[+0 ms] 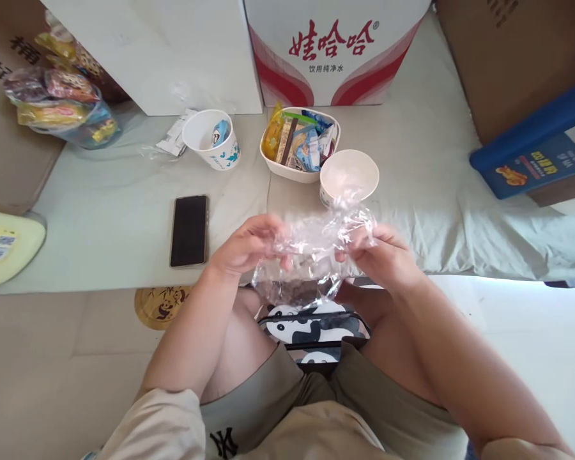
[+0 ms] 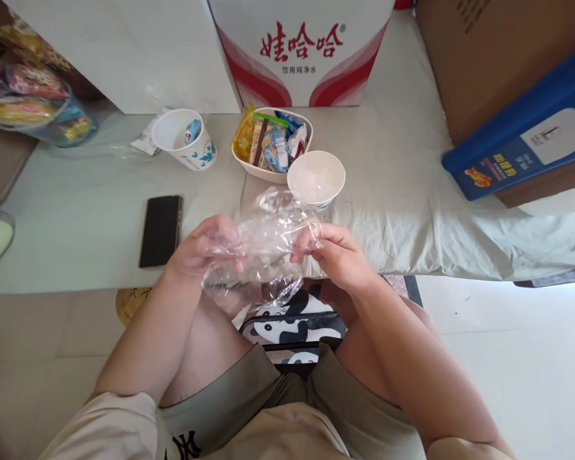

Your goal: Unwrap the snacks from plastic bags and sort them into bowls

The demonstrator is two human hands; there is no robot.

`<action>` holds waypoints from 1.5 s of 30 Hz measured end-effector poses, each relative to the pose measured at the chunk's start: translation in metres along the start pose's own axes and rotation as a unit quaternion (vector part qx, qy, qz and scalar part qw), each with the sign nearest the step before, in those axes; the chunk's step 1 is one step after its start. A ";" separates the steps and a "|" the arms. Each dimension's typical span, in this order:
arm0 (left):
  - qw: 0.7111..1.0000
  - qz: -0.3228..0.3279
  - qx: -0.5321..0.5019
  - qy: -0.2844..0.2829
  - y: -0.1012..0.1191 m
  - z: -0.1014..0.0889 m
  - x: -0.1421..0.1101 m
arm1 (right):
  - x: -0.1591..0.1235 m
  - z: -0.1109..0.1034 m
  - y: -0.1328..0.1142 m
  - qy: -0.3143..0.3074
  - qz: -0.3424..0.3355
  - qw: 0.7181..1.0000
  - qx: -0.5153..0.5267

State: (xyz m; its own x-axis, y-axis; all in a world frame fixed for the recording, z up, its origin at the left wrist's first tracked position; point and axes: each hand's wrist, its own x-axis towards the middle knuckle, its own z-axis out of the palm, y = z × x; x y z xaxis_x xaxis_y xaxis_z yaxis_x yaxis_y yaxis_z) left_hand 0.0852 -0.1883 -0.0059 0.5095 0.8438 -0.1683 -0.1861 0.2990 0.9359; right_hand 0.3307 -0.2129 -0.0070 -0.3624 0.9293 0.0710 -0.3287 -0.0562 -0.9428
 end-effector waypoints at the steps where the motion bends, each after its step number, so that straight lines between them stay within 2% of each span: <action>1: 1.000 0.011 0.023 0.008 0.000 -0.003 0.004 | 0.002 -0.003 0.000 0.003 0.017 0.999 -0.028; 4: 0.984 0.049 0.151 0.076 -0.003 -0.006 0.015 | 0.007 -0.008 0.002 0.078 0.062 0.986 -0.132; 7: 0.956 0.075 0.260 0.111 -0.010 -0.004 0.019 | 0.007 -0.006 0.003 0.139 0.086 0.952 -0.257; 9: 0.963 0.102 0.226 0.106 -0.016 -0.002 0.018 | 0.006 -0.003 0.002 0.135 0.071 0.930 -0.335; 11: 0.976 0.129 0.137 0.110 -0.022 -0.001 0.018 | 0.003 0.001 0.003 0.116 0.043 0.926 -0.357; 13: 0.980 0.137 0.076 0.119 -0.027 -0.001 0.021 | 0.000 0.004 0.004 0.090 0.009 0.942 -0.324; 15: 0.982 0.126 0.066 0.126 -0.030 -0.001 0.025 | -0.001 0.006 0.004 0.076 -0.027 0.959 -0.272; 17: 0.987 0.099 0.067 0.109 -0.029 0.001 0.028 | -0.001 0.007 0.004 0.083 -0.045 0.970 -0.222; 19: 0.995 0.053 0.056 0.067 -0.026 0.006 0.028 | 0.001 0.008 0.003 0.094 -0.032 0.980 -0.171; 21: 0.998 0.022 0.035 0.050 -0.021 0.011 0.025 | 0.003 0.007 0.003 0.082 0.003 0.987 -0.138; 24: 0.995 0.044 -0.012 0.085 -0.017 0.016 0.021 | 0.005 0.007 0.004 0.057 0.058 0.982 -0.171; 26: 0.994 0.044 -0.028 0.091 -0.016 0.016 0.019 | 0.005 0.007 0.003 0.054 0.071 0.975 -0.205; 29: 0.995 0.000 -0.002 0.096 -0.017 0.015 0.019 | 0.002 0.005 0.002 0.059 0.063 0.961 -0.262; 32: 0.991 0.001 0.034 0.129 -0.015 0.013 0.018 | 0.002 0.003 0.002 0.058 0.075 0.948 -0.303; 36: 0.984 0.029 0.050 0.168 -0.005 0.009 0.017 | 0.004 0.000 -0.003 0.028 0.078 0.986 -0.146; 38: 0.980 0.060 0.044 0.183 -0.001 0.005 0.017 | 0.004 -0.002 -0.007 0.013 0.059 0.993 -0.106; 39: 0.975 0.087 0.043 0.201 0.000 0.003 0.018 | 0.004 -0.004 -0.009 0.004 0.047 0.993 -0.110; 41: 0.948 0.155 0.060 0.270 0.000 0.000 0.018 | 0.004 -0.006 -0.009 -0.006 0.023 0.982 -0.185; 43: 0.902 0.220 0.113 0.355 -0.003 0.001 0.017 | 0.004 -0.005 -0.006 0.028 -0.006 0.951 -0.309; 45: 0.871 0.241 0.194 0.382 -0.007 0.009 0.015 | 0.005 -0.001 0.000 0.077 -0.033 0.917 -0.390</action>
State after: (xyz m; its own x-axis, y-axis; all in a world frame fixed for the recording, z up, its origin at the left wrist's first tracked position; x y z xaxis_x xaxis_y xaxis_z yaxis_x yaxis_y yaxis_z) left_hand 0.1016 -0.1819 -0.0124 -0.2841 0.9244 0.2546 0.1493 -0.2196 0.9641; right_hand 0.3295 -0.2081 -0.0070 -0.2175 0.9651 0.1456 0.3999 0.2242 -0.8887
